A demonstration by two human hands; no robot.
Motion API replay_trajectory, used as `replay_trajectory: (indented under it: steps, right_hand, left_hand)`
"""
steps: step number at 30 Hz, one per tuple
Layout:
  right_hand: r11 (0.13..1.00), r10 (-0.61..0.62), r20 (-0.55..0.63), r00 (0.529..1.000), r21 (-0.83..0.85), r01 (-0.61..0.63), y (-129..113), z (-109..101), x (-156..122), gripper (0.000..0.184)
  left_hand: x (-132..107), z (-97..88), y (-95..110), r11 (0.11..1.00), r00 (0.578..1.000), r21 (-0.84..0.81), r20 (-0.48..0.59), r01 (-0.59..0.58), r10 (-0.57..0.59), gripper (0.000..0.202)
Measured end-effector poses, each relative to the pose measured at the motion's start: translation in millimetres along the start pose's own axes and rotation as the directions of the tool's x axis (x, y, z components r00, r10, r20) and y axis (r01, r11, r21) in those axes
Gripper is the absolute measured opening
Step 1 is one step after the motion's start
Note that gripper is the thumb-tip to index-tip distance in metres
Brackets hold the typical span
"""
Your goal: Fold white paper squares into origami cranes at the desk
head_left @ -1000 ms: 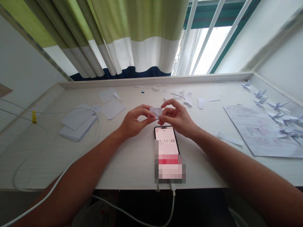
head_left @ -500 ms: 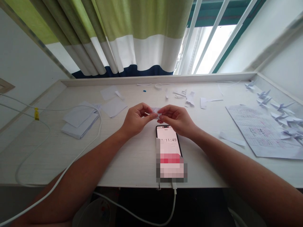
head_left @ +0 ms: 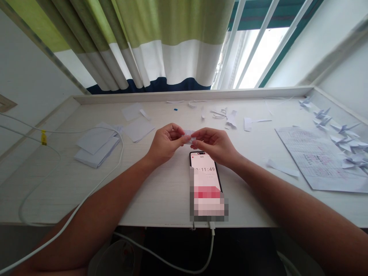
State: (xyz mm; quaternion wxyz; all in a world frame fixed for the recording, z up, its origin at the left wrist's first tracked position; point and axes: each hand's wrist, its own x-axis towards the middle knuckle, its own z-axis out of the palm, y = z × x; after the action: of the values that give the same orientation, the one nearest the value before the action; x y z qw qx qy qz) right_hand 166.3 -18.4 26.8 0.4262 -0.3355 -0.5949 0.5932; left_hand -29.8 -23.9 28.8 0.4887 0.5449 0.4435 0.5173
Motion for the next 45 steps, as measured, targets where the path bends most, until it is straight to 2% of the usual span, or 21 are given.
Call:
replay_trajectory:
  steps: [10, 17, 23, 30, 38, 45]
  right_hand:
    - [0.998, 0.028, -0.024, 0.999, 0.054, -0.027, 4.1, 1.7, 1.7, 0.028]
    - [0.997, 0.041, -0.013, 0.999, 0.068, -0.040, 4.3, 1.5, 1.8, 0.031]
    - [0.992, 0.023, -0.072, 0.997, 0.127, -0.013, -2.7, -0.1, 2.7, 0.038]
    - [0.981, 0.049, -0.107, 0.993, 0.191, -0.028, -2.3, 3.9, 2.7, 0.048]
    - [0.978, 0.055, -0.109, 0.993, 0.205, -0.032, -0.9, 4.4, 2.5, 0.050]
    - [0.981, 0.050, -0.110, 0.993, 0.194, -0.028, 0.4, 5.3, 2.4, 0.050]
  left_hand:
    - [-0.6, -0.1, 1.6, 1.000, 1.000, -0.010, 0.000, 0.017, -0.017, 0.047]
    - [-0.8, -0.2, 1.9, 0.999, 0.999, -0.034, -0.009, 0.036, -0.036, 0.045]
    - [0.8, -1.0, -0.6, 0.995, 0.999, -0.090, 0.016, 0.037, -0.036, 0.045]
    - [0.1, 2.3, -0.4, 0.998, 0.998, -0.070, -0.057, -0.007, 0.003, 0.047]
    - [-0.8, 1.7, -2.5, 0.993, 0.990, 0.021, -0.078, -0.116, 0.117, 0.033]
    - [1.2, -4.1, -3.6, 0.990, 0.989, 0.068, -0.071, -0.123, 0.128, 0.024]
